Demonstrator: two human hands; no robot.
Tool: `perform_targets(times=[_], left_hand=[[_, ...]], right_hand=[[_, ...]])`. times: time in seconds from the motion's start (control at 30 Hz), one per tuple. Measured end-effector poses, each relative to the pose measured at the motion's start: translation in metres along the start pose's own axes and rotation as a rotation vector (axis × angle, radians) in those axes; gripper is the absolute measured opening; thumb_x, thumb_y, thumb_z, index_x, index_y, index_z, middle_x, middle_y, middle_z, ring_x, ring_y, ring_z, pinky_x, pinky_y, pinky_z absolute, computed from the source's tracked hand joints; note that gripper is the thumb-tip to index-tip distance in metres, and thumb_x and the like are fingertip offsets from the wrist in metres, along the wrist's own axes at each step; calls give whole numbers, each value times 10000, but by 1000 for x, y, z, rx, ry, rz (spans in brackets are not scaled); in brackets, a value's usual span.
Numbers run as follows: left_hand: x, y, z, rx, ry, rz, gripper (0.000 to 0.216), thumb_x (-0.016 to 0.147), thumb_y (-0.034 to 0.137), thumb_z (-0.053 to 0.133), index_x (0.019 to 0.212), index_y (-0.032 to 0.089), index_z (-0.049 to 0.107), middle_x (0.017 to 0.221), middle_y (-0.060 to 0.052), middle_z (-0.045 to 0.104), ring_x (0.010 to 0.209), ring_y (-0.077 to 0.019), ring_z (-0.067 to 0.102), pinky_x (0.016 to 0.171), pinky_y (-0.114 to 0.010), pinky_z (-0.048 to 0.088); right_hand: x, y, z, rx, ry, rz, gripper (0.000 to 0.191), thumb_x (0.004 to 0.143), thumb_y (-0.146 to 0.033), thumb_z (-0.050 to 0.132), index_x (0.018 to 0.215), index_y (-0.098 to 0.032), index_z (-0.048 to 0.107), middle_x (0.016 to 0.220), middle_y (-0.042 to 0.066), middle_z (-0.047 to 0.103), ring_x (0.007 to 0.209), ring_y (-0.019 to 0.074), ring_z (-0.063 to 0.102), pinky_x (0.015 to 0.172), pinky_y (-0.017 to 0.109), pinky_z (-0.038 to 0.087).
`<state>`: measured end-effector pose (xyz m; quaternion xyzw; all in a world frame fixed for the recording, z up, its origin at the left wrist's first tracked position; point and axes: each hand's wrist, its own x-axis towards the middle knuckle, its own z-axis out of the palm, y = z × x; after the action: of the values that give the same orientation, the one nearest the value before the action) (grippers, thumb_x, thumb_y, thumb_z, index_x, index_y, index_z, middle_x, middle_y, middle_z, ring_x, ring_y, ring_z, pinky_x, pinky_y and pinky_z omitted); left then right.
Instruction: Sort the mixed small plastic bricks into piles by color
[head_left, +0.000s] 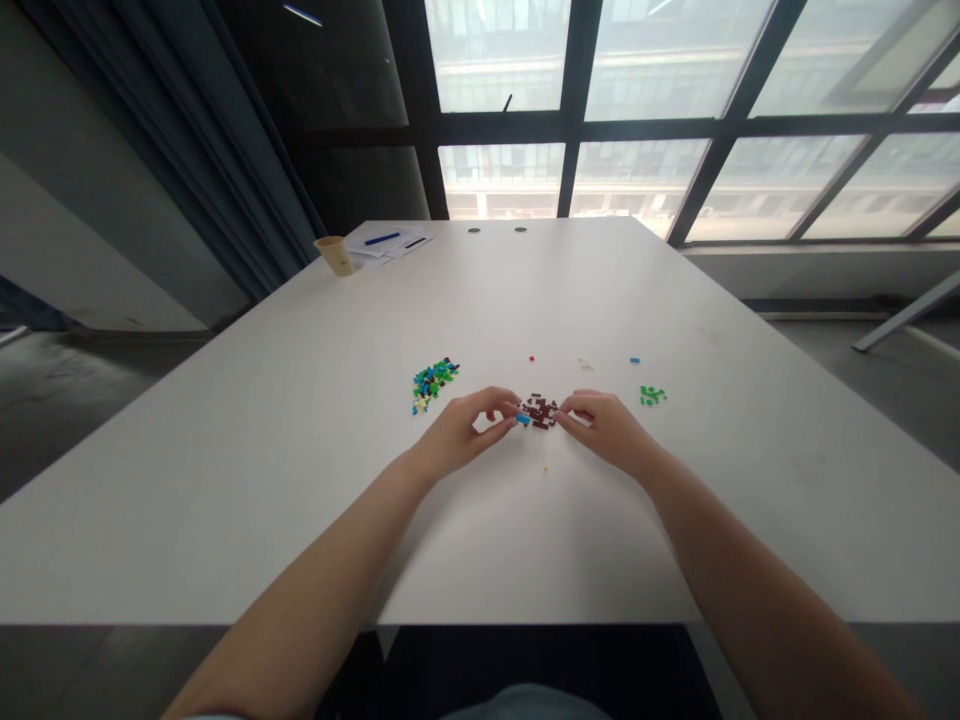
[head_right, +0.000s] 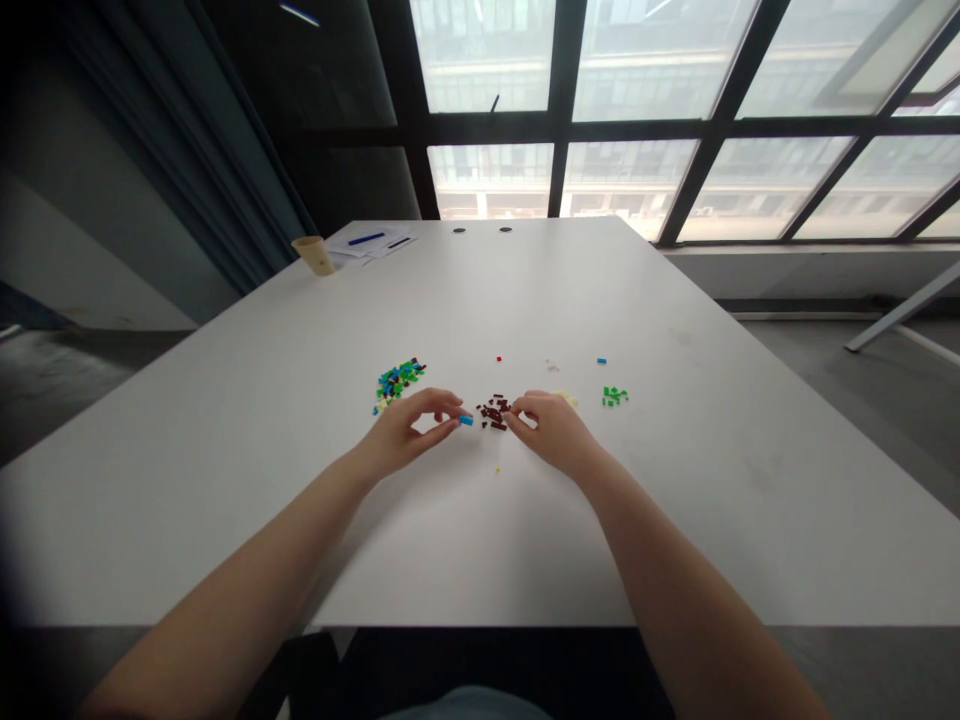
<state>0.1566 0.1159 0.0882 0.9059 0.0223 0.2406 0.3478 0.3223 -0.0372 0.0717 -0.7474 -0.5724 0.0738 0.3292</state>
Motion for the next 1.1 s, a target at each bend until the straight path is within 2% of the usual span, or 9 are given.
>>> perform_targets(times=[0.13, 0.27, 0.37, 0.53, 0.77, 0.97, 1.1], left_hand=[[0, -2, 3, 8, -33, 0, 171, 812, 262, 524, 971, 200, 533, 845, -32, 695, 711, -99, 591, 630, -208, 473], [0, -2, 3, 23, -53, -38, 177, 809, 273, 519, 971, 205, 529, 834, -25, 693, 706, -101, 589, 632, -211, 472], [0, -2, 5, 21, -81, -74, 182, 809, 295, 509, 967, 208, 531, 833, -23, 689, 711, -105, 586, 626, -212, 473], [-1, -2, 10, -7, -98, -97, 193, 812, 309, 495, 967, 203, 539, 840, -29, 675, 718, -111, 578, 616, -219, 476], [1, -5, 15, -7, -135, -100, 147, 806, 244, 477, 886, 191, 589, 830, -15, 649, 725, -98, 561, 601, -187, 461], [1, -5, 17, -24, -92, -143, 163, 815, 290, 487, 873, 186, 598, 777, -3, 646, 683, -93, 556, 574, -185, 453], [2, -5, 19, -32, -111, -157, 148, 805, 290, 504, 824, 186, 608, 735, 3, 644, 666, -95, 560, 565, -187, 451]], right_hand=[[-1, -7, 1, 35, 25, -62, 185, 809, -248, 495, 695, -177, 622, 587, -11, 505, 552, 94, 433, 560, 235, 335], [-4, -18, 6, 125, 127, -173, 122, 783, -269, 555, 838, -192, 631, 677, 1, 544, 615, 104, 465, 608, 240, 371], [-5, -23, 13, 142, 177, -215, 117, 763, -275, 585, 848, -208, 628, 717, 14, 560, 673, 122, 497, 654, 256, 399], [-4, -20, 19, 114, 176, -216, 99, 790, -235, 539, 785, -217, 635, 713, 22, 567, 702, 133, 522, 682, 271, 414], [-2, -15, 21, 115, 141, -224, 81, 768, -245, 577, 798, -207, 642, 749, 31, 577, 732, 139, 530, 702, 273, 420], [-1, -14, 26, 125, 157, -174, 89, 774, -235, 564, 781, -201, 646, 708, 20, 559, 684, 124, 514, 662, 257, 418], [-3, -18, 35, 69, 170, -176, 96, 756, -264, 587, 791, -208, 656, 702, 22, 566, 684, 135, 517, 657, 266, 412]])
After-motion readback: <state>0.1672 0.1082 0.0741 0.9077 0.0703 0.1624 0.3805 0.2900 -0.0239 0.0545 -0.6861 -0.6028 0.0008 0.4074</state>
